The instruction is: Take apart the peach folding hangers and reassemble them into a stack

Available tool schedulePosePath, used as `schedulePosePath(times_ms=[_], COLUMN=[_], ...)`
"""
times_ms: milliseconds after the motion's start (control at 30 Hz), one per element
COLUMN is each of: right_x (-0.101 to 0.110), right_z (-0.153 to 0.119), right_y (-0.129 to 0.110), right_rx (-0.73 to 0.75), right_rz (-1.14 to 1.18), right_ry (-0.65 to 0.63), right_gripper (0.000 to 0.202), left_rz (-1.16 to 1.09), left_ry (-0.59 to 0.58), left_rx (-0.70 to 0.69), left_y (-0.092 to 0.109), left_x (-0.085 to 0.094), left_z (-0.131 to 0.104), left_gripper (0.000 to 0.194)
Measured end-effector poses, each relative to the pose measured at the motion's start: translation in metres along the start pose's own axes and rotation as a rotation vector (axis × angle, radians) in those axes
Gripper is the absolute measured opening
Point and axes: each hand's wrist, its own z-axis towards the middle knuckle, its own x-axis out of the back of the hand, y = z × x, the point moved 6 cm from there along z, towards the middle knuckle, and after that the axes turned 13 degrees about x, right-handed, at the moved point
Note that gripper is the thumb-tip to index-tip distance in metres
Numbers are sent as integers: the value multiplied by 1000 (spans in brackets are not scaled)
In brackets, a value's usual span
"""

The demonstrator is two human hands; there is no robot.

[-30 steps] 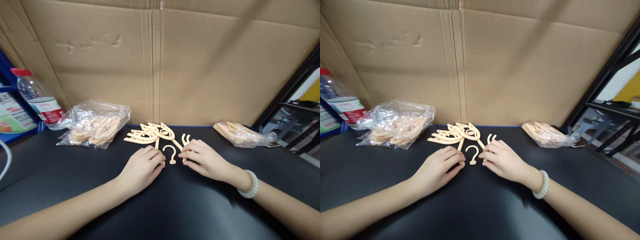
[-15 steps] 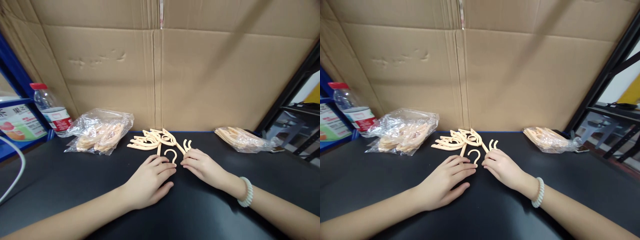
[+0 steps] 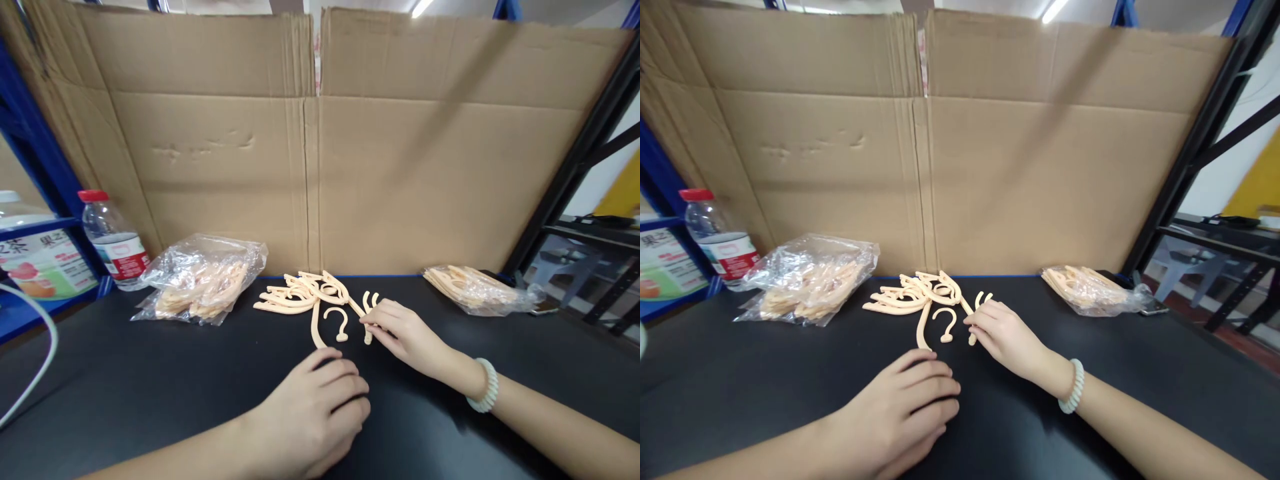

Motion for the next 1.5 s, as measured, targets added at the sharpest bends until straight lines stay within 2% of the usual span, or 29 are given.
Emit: schedulePosePath(times_ms=[100, 167, 267, 433, 533, 633, 733, 867, 967, 1067, 1133, 1167, 1233, 1300, 1333, 1400, 1500], right_x=[8, 9, 1, -18, -34, -47, -55, -55, -45, -29, -18, -13, -5, -2, -3, -7, -11], right_z=[10, 21, 42, 77, 89, 96, 97, 90, 85, 84, 82, 79, 70, 58, 51, 37, 20], right_y=[16, 34, 60, 93, 100, 94, 84, 79, 85, 87, 79, 73, 53, 26, 9, -23, -62], right_rx=[-96, -220, -365, -459, -492, -505, -525, -584, -640, -664, -654, -647, -629, -575, -514, -419, -292], right_rz=[4, 29, 67, 56, 81, 109, 88, 65, 65, 92, 106, 104, 89, 105, 134, 182, 204], right_ry=[42, 23, -95, -249, -398, -494, -470, -365, -260, -169, -116, -92, -33, 38, 70, 76, 29], right_gripper=[14, 13, 22, 41, 49, 54, 59, 64, 67, 58, 54, 56, 71, 87, 92, 100, 111], left_rz=[-32, -61, -74, -38, -40, -56, -69, -70, -69, -136, -269, -369, -642, -962, -1105, -1293, -1361], left_ry=[11, 27, 23, -55, -91, -105, -108, -100, -87, -38, 7, 33, 90, 129, 135, 115, 47], left_rx=[-9, 19, -1, -64, -88, -94, -90, -82, -78, -14, 125, 244, 551, 835, 924, 999, 990], left_y=[3, -1, -3, 1, 2, 2, 2, 2, 2, -2, -11, -18, -36, -48, -49, -44, -35], left_x=[0, 2, 2, -2, -3, -3, -3, -3, -4, -2, 1, 2, 1, -7, -11, -19, -23], left_z=[0, 1, 1, -1, -1, 1, 1, 1, -1, -2, -1, 0, -2, -7, -9, -10, -8], left_gripper=[18, 17, 16, 17, 17, 17, 17, 17, 16, 16, 16, 15, 14, 24, 32, 43, 44])
